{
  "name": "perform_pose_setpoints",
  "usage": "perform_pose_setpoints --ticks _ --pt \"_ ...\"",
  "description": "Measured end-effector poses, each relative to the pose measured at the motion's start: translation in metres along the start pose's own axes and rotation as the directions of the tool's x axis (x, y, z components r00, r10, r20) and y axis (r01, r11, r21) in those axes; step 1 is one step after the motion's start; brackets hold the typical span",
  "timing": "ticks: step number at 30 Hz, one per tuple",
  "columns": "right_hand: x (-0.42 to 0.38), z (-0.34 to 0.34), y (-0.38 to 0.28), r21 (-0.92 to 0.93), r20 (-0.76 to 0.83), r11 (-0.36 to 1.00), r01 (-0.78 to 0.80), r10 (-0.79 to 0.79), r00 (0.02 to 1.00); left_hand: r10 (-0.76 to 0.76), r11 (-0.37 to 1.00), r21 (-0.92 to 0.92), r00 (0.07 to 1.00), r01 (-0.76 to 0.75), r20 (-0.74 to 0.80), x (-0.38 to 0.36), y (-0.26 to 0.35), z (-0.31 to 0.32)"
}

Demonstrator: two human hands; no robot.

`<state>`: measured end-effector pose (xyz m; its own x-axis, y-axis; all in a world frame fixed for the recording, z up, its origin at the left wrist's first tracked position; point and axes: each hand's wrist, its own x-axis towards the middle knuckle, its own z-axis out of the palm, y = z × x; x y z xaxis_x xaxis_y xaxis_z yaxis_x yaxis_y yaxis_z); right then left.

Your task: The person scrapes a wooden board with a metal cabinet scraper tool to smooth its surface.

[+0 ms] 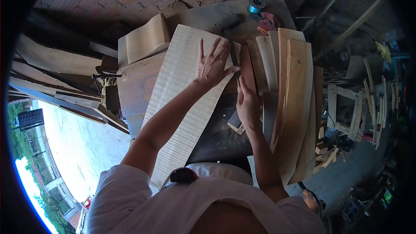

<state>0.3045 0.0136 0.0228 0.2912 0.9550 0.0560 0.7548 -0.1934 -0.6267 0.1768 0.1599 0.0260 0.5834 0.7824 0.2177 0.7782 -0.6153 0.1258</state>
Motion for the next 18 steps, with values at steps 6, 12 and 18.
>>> perform_pose_setpoints --ticks 6,12,18 --pt "0.005 0.004 0.021 -0.152 -0.008 0.984 0.087 -0.089 0.996 0.028 1.000 0.012 0.998 -0.029 0.048 0.008 0.004 0.005" --pt "0.027 -0.003 -0.005 0.011 -0.062 1.000 0.027 -0.026 0.998 0.005 0.998 0.063 1.000 -0.006 0.022 0.027 -0.007 0.006" --pt "-0.024 0.005 -0.010 -0.132 0.081 0.980 0.152 -0.142 0.986 -0.031 0.998 0.061 0.998 0.028 0.052 -0.044 -0.008 -0.018"
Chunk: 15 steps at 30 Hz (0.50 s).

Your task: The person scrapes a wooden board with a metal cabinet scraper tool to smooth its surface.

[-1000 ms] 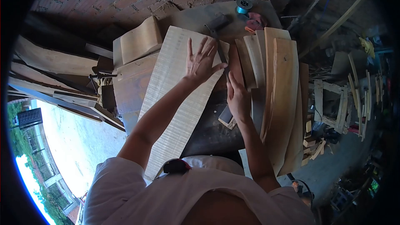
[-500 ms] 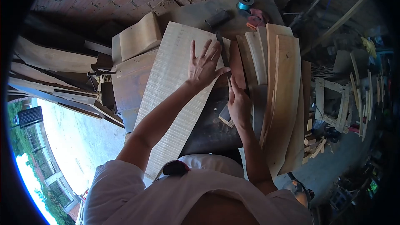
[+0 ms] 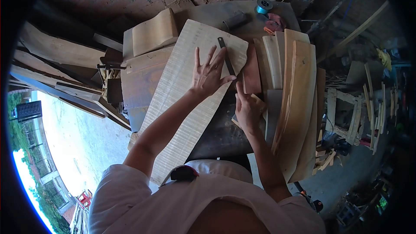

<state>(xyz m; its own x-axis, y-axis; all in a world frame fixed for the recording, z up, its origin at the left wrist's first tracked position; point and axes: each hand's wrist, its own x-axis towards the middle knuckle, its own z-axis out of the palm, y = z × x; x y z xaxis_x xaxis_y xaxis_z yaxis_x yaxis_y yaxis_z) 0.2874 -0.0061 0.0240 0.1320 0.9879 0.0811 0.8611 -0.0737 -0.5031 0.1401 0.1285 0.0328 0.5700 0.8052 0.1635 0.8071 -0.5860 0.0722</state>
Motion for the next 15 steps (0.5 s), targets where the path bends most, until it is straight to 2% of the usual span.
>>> perform_pose_setpoints --ticks 1,3,4,7,9,10,11,13,14,15 --pt "0.002 0.000 -0.003 0.001 -0.001 1.000 0.001 -0.001 1.000 0.002 1.000 -0.001 1.000 -0.002 -0.012 -0.005 -0.003 0.002" --pt "0.014 -0.001 -0.008 0.014 0.097 0.997 -0.075 0.073 0.993 -0.001 1.000 0.001 1.000 0.001 -0.023 -0.001 -0.011 0.004" --pt "0.027 0.001 -0.009 -0.006 0.047 0.999 -0.051 0.051 0.998 -0.025 0.999 0.027 1.000 0.025 -0.007 0.014 -0.016 0.004" --pt "0.069 0.001 -0.009 -0.038 0.070 0.999 -0.004 0.007 0.998 -0.071 0.996 0.051 0.997 0.072 -0.017 0.044 -0.032 0.003" --pt "0.063 0.003 -0.011 -0.060 0.058 0.998 -0.005 0.008 0.998 -0.113 0.989 -0.099 0.992 0.107 -0.050 0.048 -0.039 0.001" --pt "0.062 0.005 -0.012 -0.078 0.037 0.997 -0.003 0.006 0.999 -0.087 0.995 -0.062 0.993 0.082 -0.077 0.041 -0.038 0.003" --pt "0.053 0.007 -0.010 -0.076 0.031 0.997 0.002 0.000 1.000 -0.107 0.992 -0.064 0.994 0.107 0.016 0.029 -0.034 0.005" --pt "0.028 0.006 -0.005 0.010 0.003 0.999 0.052 -0.052 0.999 -0.099 0.994 -0.040 0.995 0.099 -0.008 0.006 -0.021 0.011" --pt "0.023 0.003 -0.003 -0.075 0.074 0.997 0.007 -0.001 0.997 -0.110 0.993 -0.043 0.994 0.110 0.008 0.001 -0.017 0.015" --pt "0.028 0.004 0.001 -0.078 0.080 0.997 0.006 0.000 0.997 -0.112 0.992 -0.048 0.994 0.113 0.011 0.007 -0.016 0.017"
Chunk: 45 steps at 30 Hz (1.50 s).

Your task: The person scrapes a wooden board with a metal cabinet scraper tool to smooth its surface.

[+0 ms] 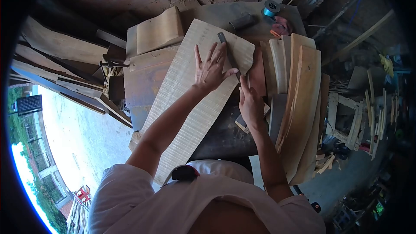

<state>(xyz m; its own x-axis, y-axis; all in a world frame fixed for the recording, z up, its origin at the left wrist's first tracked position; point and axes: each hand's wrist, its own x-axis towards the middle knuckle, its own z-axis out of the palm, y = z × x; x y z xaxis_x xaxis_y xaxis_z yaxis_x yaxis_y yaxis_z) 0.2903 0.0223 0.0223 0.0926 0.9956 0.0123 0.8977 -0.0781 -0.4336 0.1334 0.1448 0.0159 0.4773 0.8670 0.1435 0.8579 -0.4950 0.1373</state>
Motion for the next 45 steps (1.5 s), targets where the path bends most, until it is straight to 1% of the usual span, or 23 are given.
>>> perform_pose_setpoints --ticks 2,3,6,7,8,10,11,12,15,18,19,20,22,24,25,28,30,31,33,36,38,41,45 --pt "0.023 0.004 0.010 -0.010 -0.112 0.995 0.101 -0.101 0.989 -0.033 0.998 -0.049 0.999 0.032 -0.024 0.022 -0.002 0.003" --pt "0.039 -0.014 -0.005 0.073 -0.213 0.989 0.130 -0.112 0.971 -0.032 0.999 -0.004 0.998 0.032 -0.060 0.038 -0.003 0.002" --pt "0.051 -0.014 -0.013 0.065 -0.226 0.993 0.102 -0.085 0.970 -0.040 0.998 -0.050 0.999 0.039 -0.013 0.056 -0.010 -0.007" --pt "0.044 -0.008 -0.012 0.127 -0.107 0.992 0.006 0.008 0.994 -0.030 0.999 -0.038 0.999 0.028 -0.032 0.048 -0.009 -0.007" --pt "0.031 -0.004 -0.010 0.129 -0.111 0.992 0.004 0.011 0.994 -0.025 0.999 -0.035 0.999 0.024 -0.033 0.034 -0.007 -0.007" --pt "0.001 -0.007 -0.014 0.143 0.014 0.986 -0.083 0.082 0.997 0.033 0.999 -0.010 0.999 -0.033 -0.020 0.005 0.000 -0.006" --pt "-0.011 0.011 0.001 0.130 -0.104 0.991 0.026 -0.013 0.994 0.034 0.999 -0.029 0.999 -0.035 -0.030 -0.003 0.003 -0.002" --pt "-0.008 0.010 0.006 0.131 -0.100 0.991 0.018 -0.005 0.995 0.038 0.999 -0.032 0.999 -0.038 -0.022 0.001 0.002 -0.001" --pt "0.032 0.015 0.019 0.041 -0.172 0.993 0.109 -0.100 0.980 0.027 0.999 0.028 0.998 -0.026 -0.056 0.037 -0.002 0.001" --pt "0.049 0.002 0.001 0.062 -0.184 0.997 0.052 -0.040 0.982 0.006 0.999 0.045 1.000 -0.005 -0.031 0.059 -0.006 -0.005" --pt "0.041 0.004 0.000 0.099 -0.120 0.995 0.019 -0.007 0.993 0.044 0.998 0.051 0.998 -0.043 -0.037 0.051 -0.007 -0.007" --pt "0.029 0.004 -0.003 0.099 -0.126 0.995 0.022 -0.009 0.992 0.046 0.998 0.054 0.998 -0.044 -0.042 0.037 -0.007 -0.010" --pt "-0.008 0.003 -0.005 -0.007 0.014 1.000 0.015 -0.015 1.000 0.081 0.991 0.104 0.995 -0.087 0.064 -0.006 -0.002 -0.019" --pt "-0.038 0.003 -0.002 0.015 0.052 0.995 0.097 -0.098 0.994 0.039 0.998 0.040 0.995 -0.043 0.095 -0.043 0.003 -0.022" --pt "-0.041 0.004 -0.001 0.042 0.045 0.995 0.094 -0.096 0.994 0.066 0.998 0.013 0.997 -0.066 0.026 -0.047 0.001 -0.020" --pt "-0.007 -0.002 0.006 0.004 0.076 0.998 0.057 -0.057 0.996 0.053 0.998 0.034 0.998 -0.052 -0.041 -0.022 -0.007 -0.009" --pt "0.040 -0.011 0.003 -0.051 -0.118 0.975 0.215 -0.220 0.968 0.025 0.998 0.052 0.997 -0.020 -0.079 0.018 -0.018 -0.009" --pt "0.051 -0.006 0.002 -0.046 -0.113 0.975 0.218 -0.222 0.968 0.004 0.999 0.048 0.997 -0.001 -0.072 0.035 -0.023 -0.011" --pt "0.067 0.002 -0.002 0.003 0.011 0.992 0.125 -0.125 0.992 -0.024 0.998 0.053 0.997 0.028 -0.077 0.039 -0.030 -0.014" --pt "0.028 0.008 -0.007 -0.019 -0.042 0.984 0.175 -0.176 0.984 -0.024 0.998 0.059 1.000 0.025 -0.016 0.001 -0.029 -0.022" --pt "-0.004 -0.004 -0.013 -0.044 0.054 0.983 0.180 -0.177 0.983 -0.036 0.996 0.086 0.999 0.035 0.009 -0.037 -0.021 -0.025" --pt "-0.001 -0.001 -0.008 -0.059 0.106 0.981 0.187 -0.180 0.978 -0.050 0.992 0.116 0.998 0.045 0.045 -0.040 -0.024 -0.023" --pt "0.071 0.009 -0.012 -0.011 0.015 0.977 0.212 -0.212 0.977 -0.105 0.988 0.109 0.994 0.109 -0.039 0.025 -0.049 -0.020"
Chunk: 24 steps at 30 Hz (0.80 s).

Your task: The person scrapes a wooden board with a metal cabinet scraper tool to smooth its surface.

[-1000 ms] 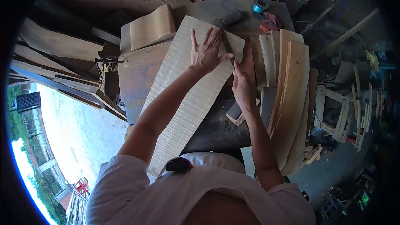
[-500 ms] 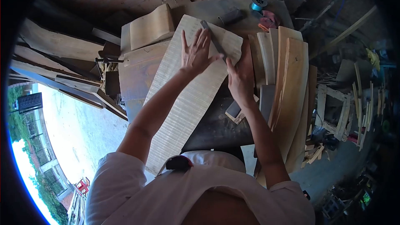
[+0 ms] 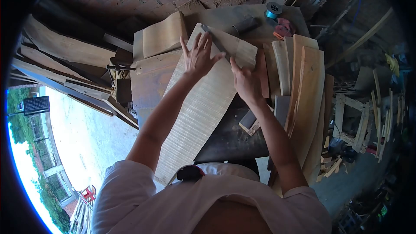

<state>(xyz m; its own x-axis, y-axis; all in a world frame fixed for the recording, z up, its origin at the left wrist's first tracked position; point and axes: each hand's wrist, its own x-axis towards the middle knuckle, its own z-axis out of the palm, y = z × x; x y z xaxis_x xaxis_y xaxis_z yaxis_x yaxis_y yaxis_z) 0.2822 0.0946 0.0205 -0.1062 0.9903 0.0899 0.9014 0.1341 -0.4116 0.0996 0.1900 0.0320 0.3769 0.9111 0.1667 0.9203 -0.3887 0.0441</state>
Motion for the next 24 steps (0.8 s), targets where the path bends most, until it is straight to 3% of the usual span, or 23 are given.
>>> perform_pose_setpoints --ticks 2,5,6,9,12,16,19,24 --pt "0.024 0.003 -0.001 -0.049 -0.075 0.998 0.038 -0.042 0.996 -0.003 0.999 -0.041 1.000 0.002 -0.023 0.022 -0.011 0.000" --pt "0.003 0.007 -0.009 -0.015 -0.054 1.000 0.017 -0.018 0.998 -0.028 0.998 -0.054 0.999 0.027 -0.015 -0.002 -0.007 -0.003" --pt "-0.014 -0.002 -0.016 -0.119 -0.045 0.991 0.055 -0.061 0.997 -0.028 0.998 -0.064 0.999 0.027 -0.020 -0.020 -0.005 0.002" --pt "-0.046 0.003 -0.018 0.070 -0.030 0.997 0.025 -0.023 0.999 0.022 0.999 -0.031 1.000 -0.022 0.000 -0.054 0.002 -0.002" --pt "-0.016 0.002 -0.015 -0.048 -0.034 0.999 0.024 -0.025 0.999 0.012 0.999 -0.032 1.000 -0.013 -0.026 -0.026 -0.009 0.009" --pt "0.034 0.011 -0.015 -0.061 -0.066 0.997 0.041 -0.045 0.997 -0.056 0.996 -0.073 0.998 0.053 -0.039 0.035 -0.027 0.003" --pt "0.019 0.013 -0.018 -0.043 -0.119 0.999 0.027 -0.032 0.992 -0.042 0.995 -0.096 0.998 0.037 -0.049 0.011 -0.019 0.006" --pt "-0.027 0.001 -0.015 -0.011 -0.038 0.999 -0.034 0.034 0.999 0.028 0.998 -0.064 0.999 -0.030 -0.032 -0.023 0.000 0.013"
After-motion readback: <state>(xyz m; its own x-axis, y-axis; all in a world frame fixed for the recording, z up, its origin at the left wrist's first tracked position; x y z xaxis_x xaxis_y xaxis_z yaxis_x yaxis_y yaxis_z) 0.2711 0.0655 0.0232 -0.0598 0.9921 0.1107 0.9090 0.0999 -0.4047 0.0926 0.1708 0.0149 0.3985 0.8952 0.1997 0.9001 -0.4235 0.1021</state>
